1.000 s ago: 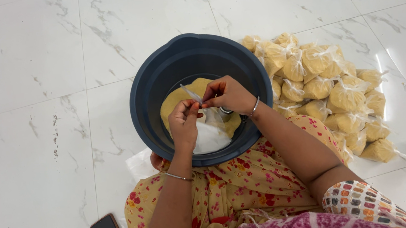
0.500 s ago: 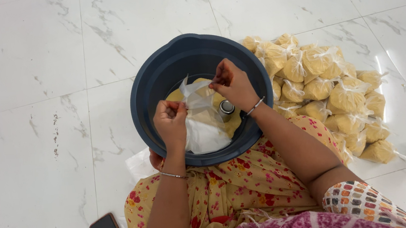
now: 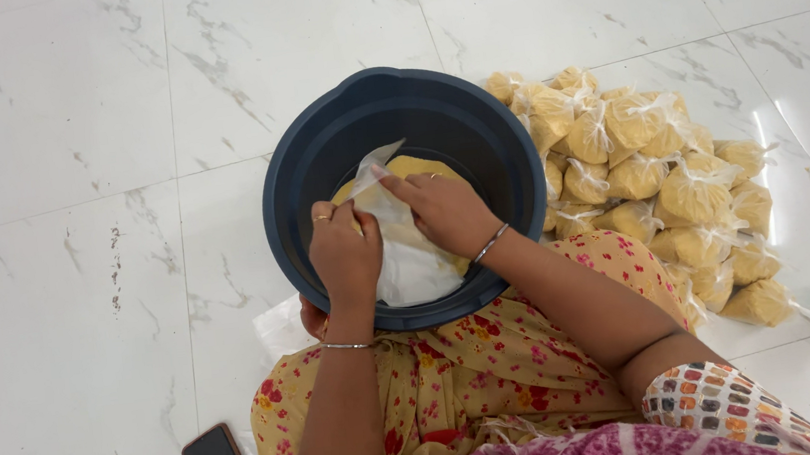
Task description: The person scoops a yellow granular substance from a large blue basin into small clear plastic bags using a metal cup. They then tie the top of each bag with a white string and place the finished package on a pile to the right.
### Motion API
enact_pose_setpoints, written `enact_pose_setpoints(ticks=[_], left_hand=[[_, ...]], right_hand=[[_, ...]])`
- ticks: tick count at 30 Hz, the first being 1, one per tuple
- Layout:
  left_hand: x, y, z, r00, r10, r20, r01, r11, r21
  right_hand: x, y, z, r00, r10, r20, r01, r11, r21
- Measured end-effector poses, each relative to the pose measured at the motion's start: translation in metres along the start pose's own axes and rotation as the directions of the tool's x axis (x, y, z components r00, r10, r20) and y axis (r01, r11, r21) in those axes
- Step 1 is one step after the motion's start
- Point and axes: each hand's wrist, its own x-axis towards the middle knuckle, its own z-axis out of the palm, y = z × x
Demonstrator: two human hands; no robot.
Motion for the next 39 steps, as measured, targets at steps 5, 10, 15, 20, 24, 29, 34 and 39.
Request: enact_pose_setpoints(ticks=[5, 10, 15, 20, 24, 29, 34, 39], left_hand=[[0.002, -0.005, -0.001, 0.998, -0.005, -0.063, 0.008, 0.999, 0.037], [-0.004, 0.002, 0.006, 0.954, 0.275, -0.121, -0.260, 0.958, 0.122], [-0.007, 0.007, 0.009, 0.922, 0.379, -0.083, -0.369, 0.922, 0.115], [-0.006, 0.002, 0.013, 0.930, 0.358, -0.086, -0.342, 0.926, 0.158], [0.015, -0.024, 0.004, 0.983, 0.180, -0.020, -0.176, 0.975, 0.137], [0.031, -0.049, -0.013, 0.996, 0.053, -0.067, -0.056, 0.997, -0.051], [0.033, -0.063, -0.010, 0.991, 0.102, -0.090, -0.094, 0.991, 0.092], [0.035, -0.082, -0.009, 0.995, -0.076, -0.066, 0.075, 0.997, -0.009]], right_hand=[[-0.002, -0.015, 0.015, 0.999, 0.039, -0.018, -0.038, 0.996, 0.076], [0.003, -0.005, 0.020, 0.915, 0.354, 0.195, -0.402, 0.760, 0.510], [0.005, 0.014, 0.018, 0.867, 0.440, 0.233, -0.323, 0.142, 0.936], [0.003, 0.012, 0.016, 0.969, 0.244, -0.037, -0.114, 0.576, 0.810], [0.009, 0.034, 0.000, 0.970, 0.200, -0.142, -0.160, 0.955, 0.251], [0.043, 0.068, 0.034, 0.879, 0.271, 0.393, -0.183, 0.952, -0.247], [0.047, 0.083, 0.099, 0.419, 0.401, 0.815, 0.196, 0.836, -0.512], [0.041, 0.095, 0.122, 0.266, 0.414, 0.871, 0.290, 0.827, -0.481]])
